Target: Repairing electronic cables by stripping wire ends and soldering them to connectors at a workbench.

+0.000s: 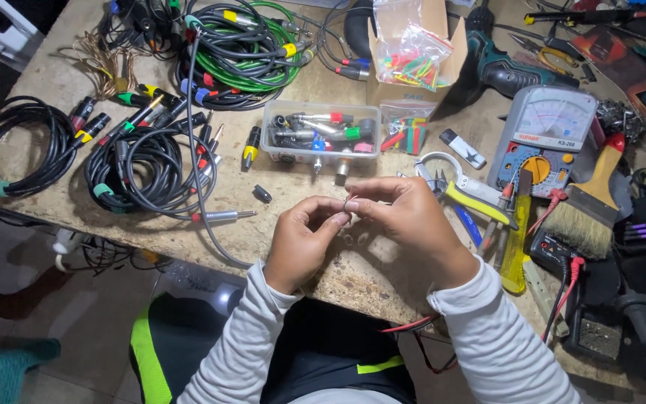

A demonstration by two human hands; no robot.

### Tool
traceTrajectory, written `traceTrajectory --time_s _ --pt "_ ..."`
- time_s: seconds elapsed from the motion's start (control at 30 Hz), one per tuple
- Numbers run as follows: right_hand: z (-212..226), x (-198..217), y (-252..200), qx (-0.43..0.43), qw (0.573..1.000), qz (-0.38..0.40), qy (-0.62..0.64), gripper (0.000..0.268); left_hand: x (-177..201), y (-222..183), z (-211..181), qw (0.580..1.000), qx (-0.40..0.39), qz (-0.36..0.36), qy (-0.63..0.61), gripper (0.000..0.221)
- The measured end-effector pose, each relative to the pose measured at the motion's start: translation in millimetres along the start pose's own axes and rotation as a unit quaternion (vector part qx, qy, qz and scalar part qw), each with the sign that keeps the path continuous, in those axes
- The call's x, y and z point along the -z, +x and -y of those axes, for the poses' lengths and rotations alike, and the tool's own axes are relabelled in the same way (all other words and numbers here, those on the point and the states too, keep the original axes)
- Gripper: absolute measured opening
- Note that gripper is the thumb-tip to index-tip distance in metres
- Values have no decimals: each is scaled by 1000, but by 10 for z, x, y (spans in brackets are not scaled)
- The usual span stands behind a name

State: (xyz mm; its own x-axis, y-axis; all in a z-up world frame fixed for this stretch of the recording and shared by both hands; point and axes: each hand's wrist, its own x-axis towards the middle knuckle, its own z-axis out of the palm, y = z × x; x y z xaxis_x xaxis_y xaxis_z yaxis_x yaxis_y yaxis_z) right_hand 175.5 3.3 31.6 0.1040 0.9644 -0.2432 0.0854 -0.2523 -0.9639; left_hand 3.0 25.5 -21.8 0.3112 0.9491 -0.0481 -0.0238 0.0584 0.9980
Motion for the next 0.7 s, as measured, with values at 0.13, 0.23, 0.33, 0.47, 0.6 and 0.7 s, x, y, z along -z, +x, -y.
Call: traceTrajectory --time_s 0.13,0.23,0.33,0.47,0.6,0.7 --pt "-108 35 62 6 1000 6 18 25 42 -5 -37 999 -6 30 -22 20" --pt "-137 51 82 21 1000 20 -1 17 57 -21 -15 995 -32 80 -41 49" --pt "-14 -12 -48 52 997 38 -49 12 45 23 -282 994 -45 83 -60 28" --pt "-72 120 74 87 990 57 -96 7 50 22 -153 992 -32 79 -96 20" --pt "-49 128 57 113 982 88 -124 7 75 41 20 986 -5 81 -144 14" --pt "-50 126 74 141 971 97 -166 9 131 40 69 984 8 84 -158 16"
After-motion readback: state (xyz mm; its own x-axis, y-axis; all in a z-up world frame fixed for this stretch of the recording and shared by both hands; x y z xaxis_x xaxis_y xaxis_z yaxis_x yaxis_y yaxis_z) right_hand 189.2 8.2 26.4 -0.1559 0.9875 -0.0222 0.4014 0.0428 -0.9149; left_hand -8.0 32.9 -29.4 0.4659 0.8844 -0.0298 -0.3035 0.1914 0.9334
